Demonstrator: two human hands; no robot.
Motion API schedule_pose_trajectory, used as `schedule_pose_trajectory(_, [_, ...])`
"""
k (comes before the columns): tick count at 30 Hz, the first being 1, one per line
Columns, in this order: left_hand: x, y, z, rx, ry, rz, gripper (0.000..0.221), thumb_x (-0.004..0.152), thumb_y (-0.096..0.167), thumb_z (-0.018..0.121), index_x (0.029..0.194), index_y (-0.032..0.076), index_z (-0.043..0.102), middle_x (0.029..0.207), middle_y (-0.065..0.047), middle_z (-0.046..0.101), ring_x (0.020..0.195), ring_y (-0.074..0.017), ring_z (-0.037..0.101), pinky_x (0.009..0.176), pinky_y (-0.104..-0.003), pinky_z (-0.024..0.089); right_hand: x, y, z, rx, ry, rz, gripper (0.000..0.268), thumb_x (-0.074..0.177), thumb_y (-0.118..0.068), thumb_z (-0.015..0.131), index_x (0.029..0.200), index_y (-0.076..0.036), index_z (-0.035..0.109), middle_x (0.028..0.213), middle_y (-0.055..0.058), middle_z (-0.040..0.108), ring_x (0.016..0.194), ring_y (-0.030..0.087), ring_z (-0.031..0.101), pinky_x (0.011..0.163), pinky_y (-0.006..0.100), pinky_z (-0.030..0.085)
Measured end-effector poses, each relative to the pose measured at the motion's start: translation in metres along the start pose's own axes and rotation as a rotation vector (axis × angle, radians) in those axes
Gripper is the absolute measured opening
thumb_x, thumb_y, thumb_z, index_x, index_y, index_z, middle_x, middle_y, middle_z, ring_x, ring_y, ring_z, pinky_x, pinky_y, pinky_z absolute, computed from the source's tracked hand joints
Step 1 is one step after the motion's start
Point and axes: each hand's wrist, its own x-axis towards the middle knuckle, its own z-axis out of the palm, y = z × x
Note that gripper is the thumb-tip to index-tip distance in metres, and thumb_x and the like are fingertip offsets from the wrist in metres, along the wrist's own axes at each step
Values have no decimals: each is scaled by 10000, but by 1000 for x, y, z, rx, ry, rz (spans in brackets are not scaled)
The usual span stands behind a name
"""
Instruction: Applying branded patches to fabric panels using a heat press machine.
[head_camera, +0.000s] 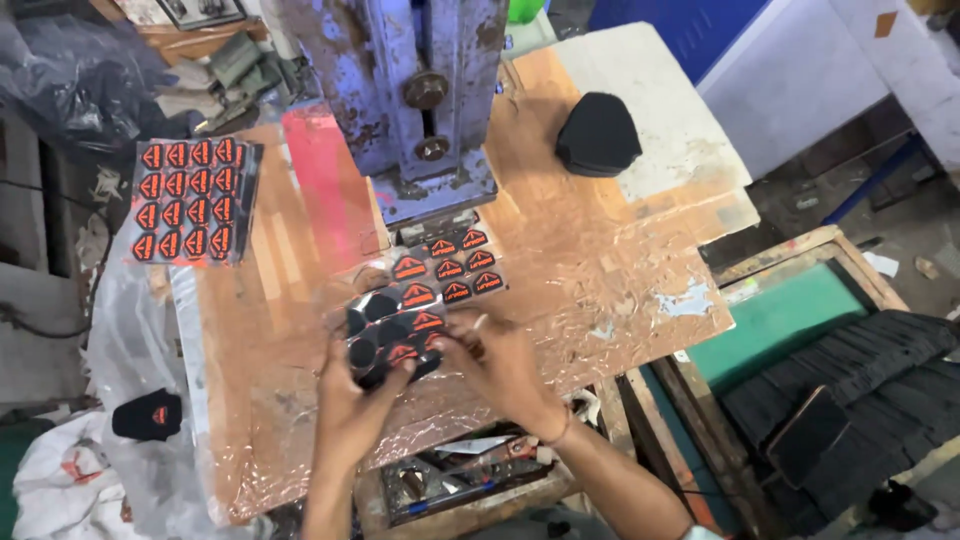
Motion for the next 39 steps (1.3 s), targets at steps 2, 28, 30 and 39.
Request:
schedule_pose_trajectory(2, [5,1,14,-20,19,-18,538,787,117,816,1260,18,581,1080,-88,760,960,-152,719,860,-307,573,2,-12,-11,-91,43,-5,238,928,-147,765,1126,-30,703,903,92,752,691,151,739,600,284,586])
schedule_pose_trajectory(28, [43,-42,-68,-285,-918,-212,1510,536,25,923,1721,176,0,1581,-14,304,1099,-180,416,920,-339,411,-52,-6,-20,-315,-703,-115,227,1047,-210,678,1195,-39,655,1133,173,673,1065,404,626,900,504,512])
schedule_pose_trajectory(30, [44,-28,-73,-307,-1002,-111,1397,655,163,912,1700,119,-14,1705,-10,237,1252,-169,331,1009,-351,337,-32,-22,-27,-159,-456,-462,186,975,-128,692,1117,-18,646,1231,205,679,1237,409,605,1038,477,505])
schedule_pose_trajectory(39, [20,-75,-47,42,-22,-19,507,911,209,774,1349,-15,649,1275,-139,718,1164,-207,668,1028,-316,525,-33,-13,-40,-144,-527,-532,164,828,-119,705,965,-30,699,1062,146,676,1204,364,650,1129,470,524])
